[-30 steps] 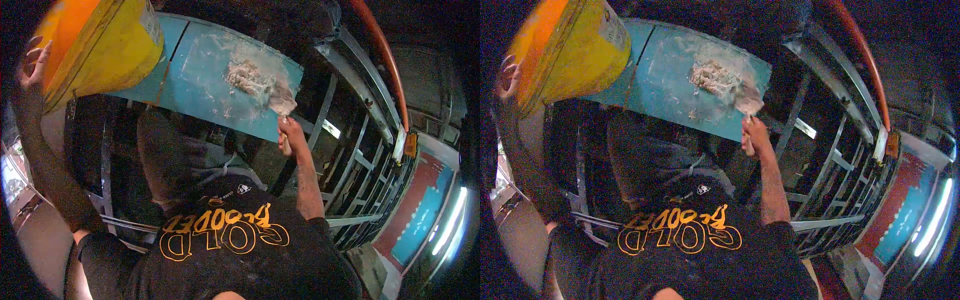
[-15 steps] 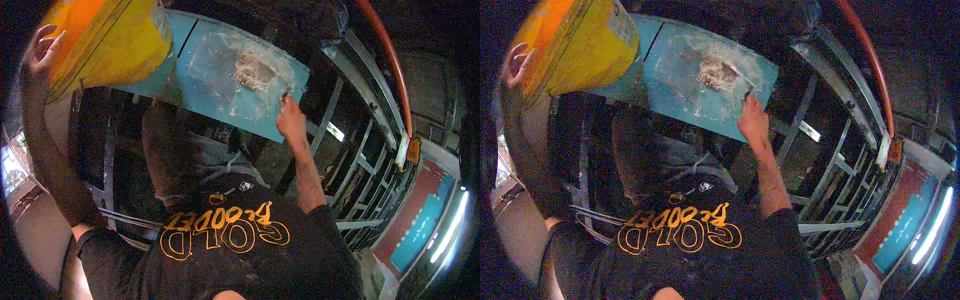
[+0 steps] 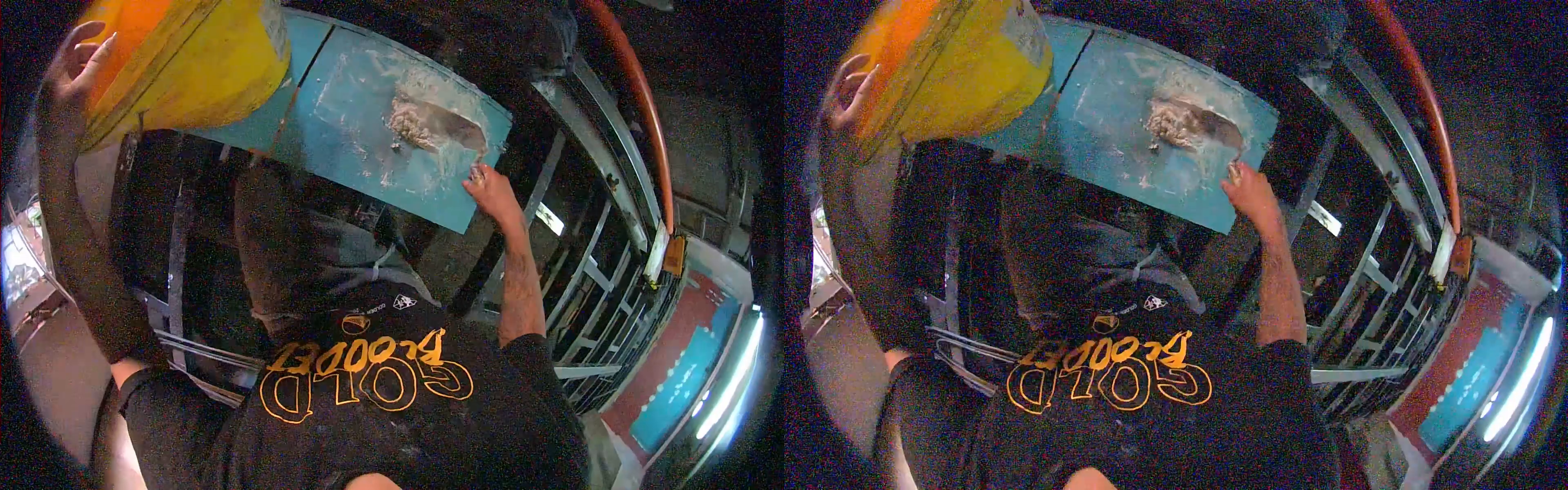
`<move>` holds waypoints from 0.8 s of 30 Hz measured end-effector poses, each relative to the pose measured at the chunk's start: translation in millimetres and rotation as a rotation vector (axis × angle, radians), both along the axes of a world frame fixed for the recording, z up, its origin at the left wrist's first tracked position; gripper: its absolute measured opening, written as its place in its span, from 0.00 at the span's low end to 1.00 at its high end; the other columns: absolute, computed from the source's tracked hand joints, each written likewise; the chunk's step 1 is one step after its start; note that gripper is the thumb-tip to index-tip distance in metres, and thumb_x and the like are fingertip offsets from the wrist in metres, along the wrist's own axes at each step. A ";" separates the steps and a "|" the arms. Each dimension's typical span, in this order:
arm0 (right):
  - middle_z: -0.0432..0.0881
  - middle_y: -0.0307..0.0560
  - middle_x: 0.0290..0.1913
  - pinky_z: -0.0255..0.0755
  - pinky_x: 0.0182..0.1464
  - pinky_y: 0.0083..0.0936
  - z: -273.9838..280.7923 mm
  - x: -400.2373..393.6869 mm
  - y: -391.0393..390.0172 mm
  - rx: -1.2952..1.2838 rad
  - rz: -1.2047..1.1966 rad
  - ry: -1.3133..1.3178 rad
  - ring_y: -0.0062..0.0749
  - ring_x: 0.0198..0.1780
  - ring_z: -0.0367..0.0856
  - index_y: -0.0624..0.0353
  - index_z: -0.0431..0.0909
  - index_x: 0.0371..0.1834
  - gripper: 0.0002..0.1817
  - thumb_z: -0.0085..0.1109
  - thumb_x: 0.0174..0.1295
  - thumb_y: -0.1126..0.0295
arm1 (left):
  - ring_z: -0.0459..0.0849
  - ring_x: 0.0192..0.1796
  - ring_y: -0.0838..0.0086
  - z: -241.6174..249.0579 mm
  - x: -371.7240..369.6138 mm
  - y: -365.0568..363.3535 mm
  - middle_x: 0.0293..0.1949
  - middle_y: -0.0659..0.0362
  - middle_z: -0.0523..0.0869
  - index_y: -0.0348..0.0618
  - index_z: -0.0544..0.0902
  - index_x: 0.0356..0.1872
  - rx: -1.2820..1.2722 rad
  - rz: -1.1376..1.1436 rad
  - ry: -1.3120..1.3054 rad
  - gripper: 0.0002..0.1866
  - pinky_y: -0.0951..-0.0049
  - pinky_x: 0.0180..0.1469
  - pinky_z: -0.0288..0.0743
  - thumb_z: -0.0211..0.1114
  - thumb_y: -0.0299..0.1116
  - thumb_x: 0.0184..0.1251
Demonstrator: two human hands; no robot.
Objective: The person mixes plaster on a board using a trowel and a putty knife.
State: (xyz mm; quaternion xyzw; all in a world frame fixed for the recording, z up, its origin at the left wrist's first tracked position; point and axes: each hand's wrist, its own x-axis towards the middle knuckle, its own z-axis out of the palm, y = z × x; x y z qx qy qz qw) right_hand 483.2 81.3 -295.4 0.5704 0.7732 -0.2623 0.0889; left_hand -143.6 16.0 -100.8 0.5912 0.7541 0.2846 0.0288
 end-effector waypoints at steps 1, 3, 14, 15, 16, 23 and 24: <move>0.80 0.63 0.41 0.74 0.46 0.48 10.1 -11.2 -10.3 0.019 -0.031 -0.059 0.59 0.43 0.79 0.63 0.70 0.48 0.23 0.58 0.56 0.57 | 0.81 0.39 0.77 3.9 5.4 -1.6 0.36 0.57 0.84 0.38 0.75 0.52 -0.002 0.009 -0.008 0.18 0.79 0.43 0.73 0.62 0.37 0.66; 0.81 0.62 0.41 0.75 0.45 0.46 25.9 -21.2 -22.9 0.064 -0.009 -0.137 0.57 0.42 0.80 0.62 0.70 0.50 0.23 0.58 0.57 0.58 | 0.81 0.39 0.77 7.2 10.8 -1.8 0.36 0.57 0.84 0.38 0.75 0.51 0.038 0.006 -0.060 0.17 0.79 0.43 0.73 0.62 0.36 0.66; 0.80 0.57 0.43 0.74 0.45 0.43 60.6 -8.8 -65.2 0.220 -0.031 -0.077 0.56 0.44 0.78 0.63 0.72 0.49 0.20 0.57 0.60 0.60 | 0.78 0.32 0.80 -7.0 -68.1 -5.4 0.32 0.60 0.82 0.39 0.76 0.50 0.077 0.043 -0.245 0.16 0.80 0.34 0.72 0.64 0.34 0.64; 0.80 0.58 0.42 0.73 0.45 0.43 61.2 -7.5 -68.7 0.266 0.007 -0.063 0.58 0.44 0.78 0.65 0.71 0.48 0.19 0.57 0.60 0.61 | 0.77 0.31 0.79 13.6 -3.4 -7.8 0.31 0.60 0.81 0.38 0.76 0.49 0.123 -0.004 -0.209 0.15 0.80 0.33 0.72 0.65 0.32 0.63; 0.80 0.59 0.42 0.73 0.44 0.43 56.4 -4.5 -72.5 0.279 0.012 -0.066 0.58 0.44 0.78 0.65 0.71 0.48 0.19 0.56 0.61 0.61 | 0.77 0.30 0.78 26.5 40.4 -13.6 0.30 0.59 0.80 0.38 0.77 0.47 0.142 -0.030 -0.214 0.15 0.80 0.32 0.72 0.65 0.31 0.62; 0.79 0.58 0.41 0.75 0.41 0.43 -10.6 -12.5 -60.6 0.220 -0.104 -0.068 0.54 0.40 0.80 0.64 0.70 0.48 0.18 0.48 0.66 0.60 | 0.73 0.26 0.75 47.0 71.3 -1.1 0.26 0.56 0.77 0.35 0.78 0.40 0.170 -0.119 -0.215 0.11 0.80 0.29 0.72 0.67 0.24 0.57; 0.79 0.57 0.41 0.77 0.39 0.42 -12.5 -18.7 -51.7 0.201 -0.117 -0.120 0.52 0.39 0.81 0.64 0.70 0.48 0.16 0.45 0.67 0.61 | 0.73 0.26 0.75 44.8 60.4 -1.8 0.26 0.56 0.77 0.35 0.78 0.40 0.170 -0.148 -0.201 0.10 0.80 0.29 0.72 0.67 0.23 0.57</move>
